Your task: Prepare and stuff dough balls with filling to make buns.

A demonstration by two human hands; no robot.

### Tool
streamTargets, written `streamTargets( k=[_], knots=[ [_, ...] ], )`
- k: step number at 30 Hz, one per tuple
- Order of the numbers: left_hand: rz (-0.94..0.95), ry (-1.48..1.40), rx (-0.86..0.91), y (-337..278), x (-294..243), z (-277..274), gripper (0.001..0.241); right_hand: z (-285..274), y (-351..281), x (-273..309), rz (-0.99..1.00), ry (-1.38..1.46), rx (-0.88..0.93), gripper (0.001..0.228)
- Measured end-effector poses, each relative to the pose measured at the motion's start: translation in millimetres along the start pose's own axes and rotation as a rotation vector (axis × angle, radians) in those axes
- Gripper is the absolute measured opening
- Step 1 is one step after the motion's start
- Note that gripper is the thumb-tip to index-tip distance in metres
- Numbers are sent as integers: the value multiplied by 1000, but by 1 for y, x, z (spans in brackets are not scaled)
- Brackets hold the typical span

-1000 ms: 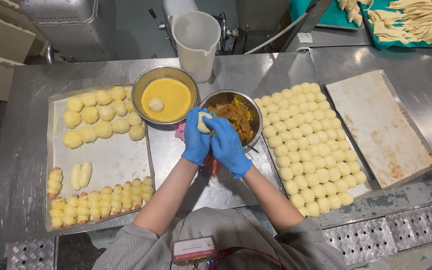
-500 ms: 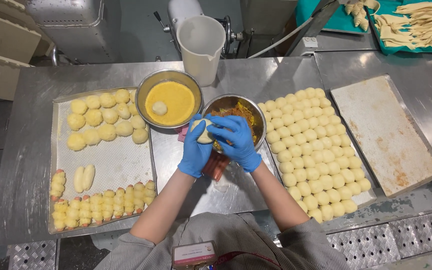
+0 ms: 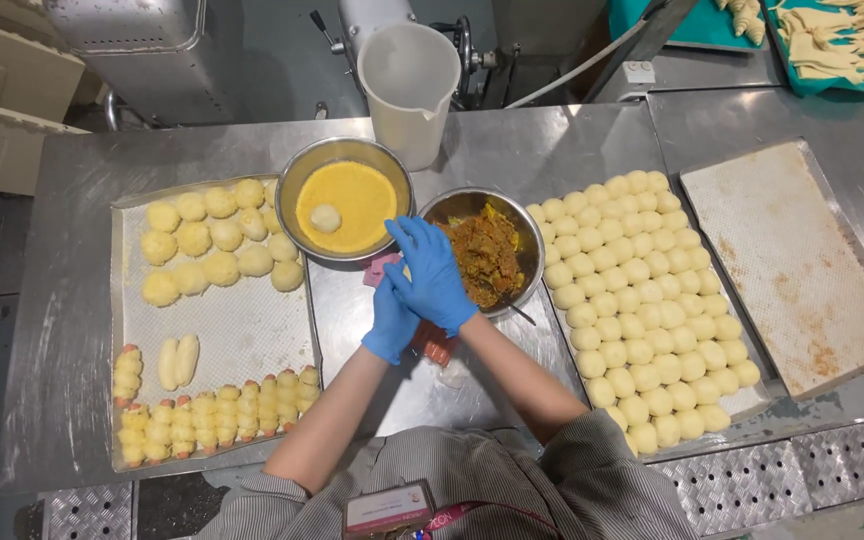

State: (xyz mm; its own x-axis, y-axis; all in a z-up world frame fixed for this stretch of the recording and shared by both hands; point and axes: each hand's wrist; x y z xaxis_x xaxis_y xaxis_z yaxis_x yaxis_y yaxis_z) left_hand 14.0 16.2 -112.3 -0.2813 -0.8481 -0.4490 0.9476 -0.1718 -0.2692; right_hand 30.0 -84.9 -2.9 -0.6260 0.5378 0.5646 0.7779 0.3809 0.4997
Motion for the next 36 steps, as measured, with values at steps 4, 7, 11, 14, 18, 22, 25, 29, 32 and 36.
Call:
streamTargets(
  k=[4, 7, 11, 14, 18, 22, 25, 29, 32, 36],
  knots=[
    [437, 1013, 46, 54, -26, -32, 39, 7, -38, -34, 100, 213, -92, 67],
    [861, 1728, -19, 111, -65, -68, 32, -21, -80, -37, 210, 215, -201, 65],
    [616, 2408, -153, 171, -84, -141, 58, -80, -162, -54, 434, 91, -419, 59],
    [734, 2488, -202, 152, -52, -110, 59, -123, -241, -67, 645, -9, -650, 52],
    [910, 2084, 91, 84, 18, 26, 47, -162, -360, -102, 831, -214, -861, 45],
    [598, 1641, 642, 9, 98, 106, 37, -208, -453, -149, 1089, -188, -1035, 42],
    [512, 1573, 879, -24, 139, 125, 38, -239, -506, -204, 1052, -350, -900, 41],
    [485, 1567, 1051, -54, 159, 133, 45, -273, -533, -254, 1232, -359, -499, 60],
    [420, 1583, 993, -60, 162, 129, 45, -292, -536, -273, 1366, -329, -198, 68],
    [364, 1548, 864, -62, 175, 112, 43, -303, -543, -276, 1439, -212, 90, 57]
  ],
)
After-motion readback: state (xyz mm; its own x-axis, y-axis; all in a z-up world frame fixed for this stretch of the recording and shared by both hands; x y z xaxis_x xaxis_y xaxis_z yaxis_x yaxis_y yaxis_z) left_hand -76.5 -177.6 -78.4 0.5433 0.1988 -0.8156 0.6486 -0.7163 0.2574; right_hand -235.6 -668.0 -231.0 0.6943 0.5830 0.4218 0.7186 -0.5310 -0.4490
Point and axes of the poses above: each hand's wrist, its own y-axis towards the middle knuckle, its own z-axis out of the palm, x = y × z, and after that the axes turned 9 degrees about y, right-handed
